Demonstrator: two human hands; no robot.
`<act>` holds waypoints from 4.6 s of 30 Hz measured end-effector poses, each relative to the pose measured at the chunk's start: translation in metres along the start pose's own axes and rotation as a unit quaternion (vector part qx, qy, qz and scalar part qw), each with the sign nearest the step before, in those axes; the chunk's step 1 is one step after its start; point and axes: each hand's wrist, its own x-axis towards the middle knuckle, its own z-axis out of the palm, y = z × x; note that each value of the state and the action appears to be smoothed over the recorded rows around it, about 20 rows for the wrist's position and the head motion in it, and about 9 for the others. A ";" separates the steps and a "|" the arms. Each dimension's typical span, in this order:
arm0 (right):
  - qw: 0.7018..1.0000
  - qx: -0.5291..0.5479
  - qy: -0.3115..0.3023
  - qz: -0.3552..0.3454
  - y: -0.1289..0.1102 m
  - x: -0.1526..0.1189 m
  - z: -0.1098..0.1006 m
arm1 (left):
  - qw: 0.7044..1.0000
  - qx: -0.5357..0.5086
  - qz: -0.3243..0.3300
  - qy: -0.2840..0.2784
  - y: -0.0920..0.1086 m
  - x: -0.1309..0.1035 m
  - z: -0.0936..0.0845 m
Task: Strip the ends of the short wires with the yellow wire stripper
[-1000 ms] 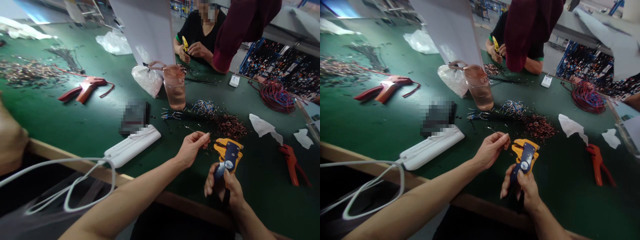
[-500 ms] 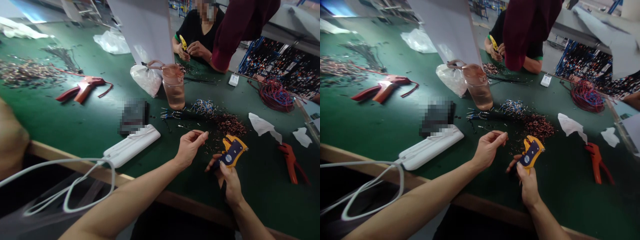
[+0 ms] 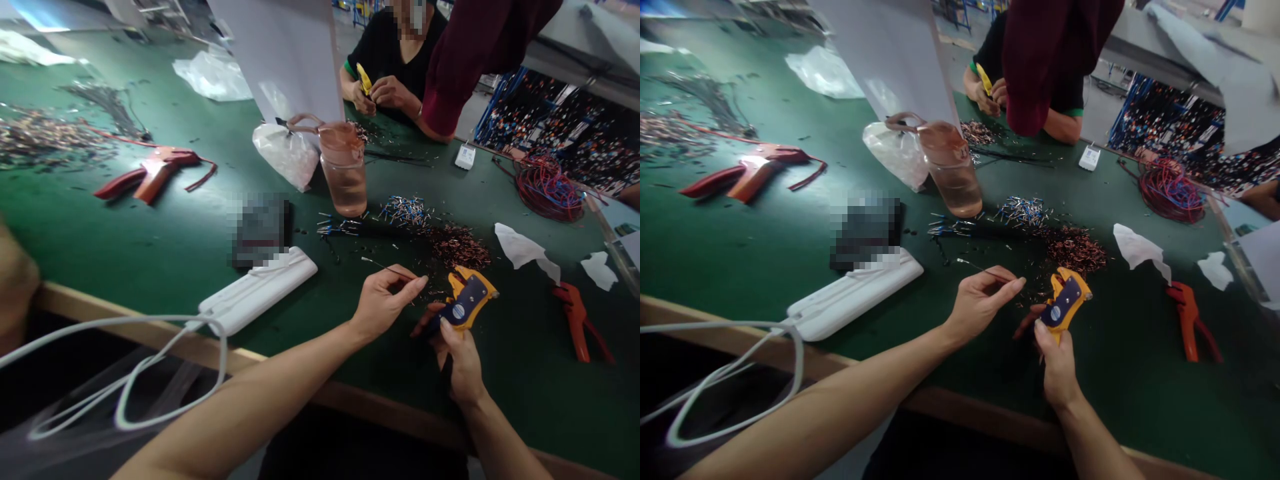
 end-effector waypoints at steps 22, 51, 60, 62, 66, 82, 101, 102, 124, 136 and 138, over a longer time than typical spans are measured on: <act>0.998 -0.054 -0.008 0.009 0.000 -0.003 0.003 | 0.995 -0.061 -0.072 -0.026 0.000 -0.005 0.004; 0.998 0.040 -0.009 0.036 -0.006 -0.004 0.009 | 0.993 -0.079 -0.068 -0.051 -0.001 -0.005 0.004; 0.980 0.128 -0.113 0.105 -0.011 0.001 0.005 | 0.976 -0.146 -0.155 0.055 -0.008 0.009 0.001; 0.976 0.126 -0.139 0.110 -0.011 0.000 0.003 | 0.970 -0.167 -0.166 0.059 -0.009 0.012 0.000; 0.968 0.129 -0.172 0.129 -0.011 -0.001 0.003 | 0.958 -0.207 -0.197 0.036 -0.008 0.015 -0.001; 0.951 0.157 -0.205 0.173 -0.005 -0.004 0.000 | 0.942 -0.241 -0.230 -0.030 -0.006 0.009 0.002; 0.960 0.155 -0.188 0.141 0.005 -0.004 -0.007 | 0.942 -0.242 -0.231 -0.014 -0.009 0.011 0.000; 0.960 0.157 -0.184 0.144 0.004 -0.004 -0.008 | 0.942 -0.239 -0.234 -0.009 -0.009 0.012 0.000; 0.999 0.020 -0.021 0.034 -0.003 0.004 -0.004 | 0.991 -0.067 -0.113 0.027 -0.011 0.008 -0.001; 0.998 -0.046 -0.002 0.038 -0.009 0.003 0.000 | 0.991 -0.075 -0.114 -0.006 -0.009 -0.001 0.009; 0.998 -0.057 0.000 0.034 -0.011 0.004 0.002 | 0.991 -0.078 -0.107 -0.017 -0.008 -0.002 0.010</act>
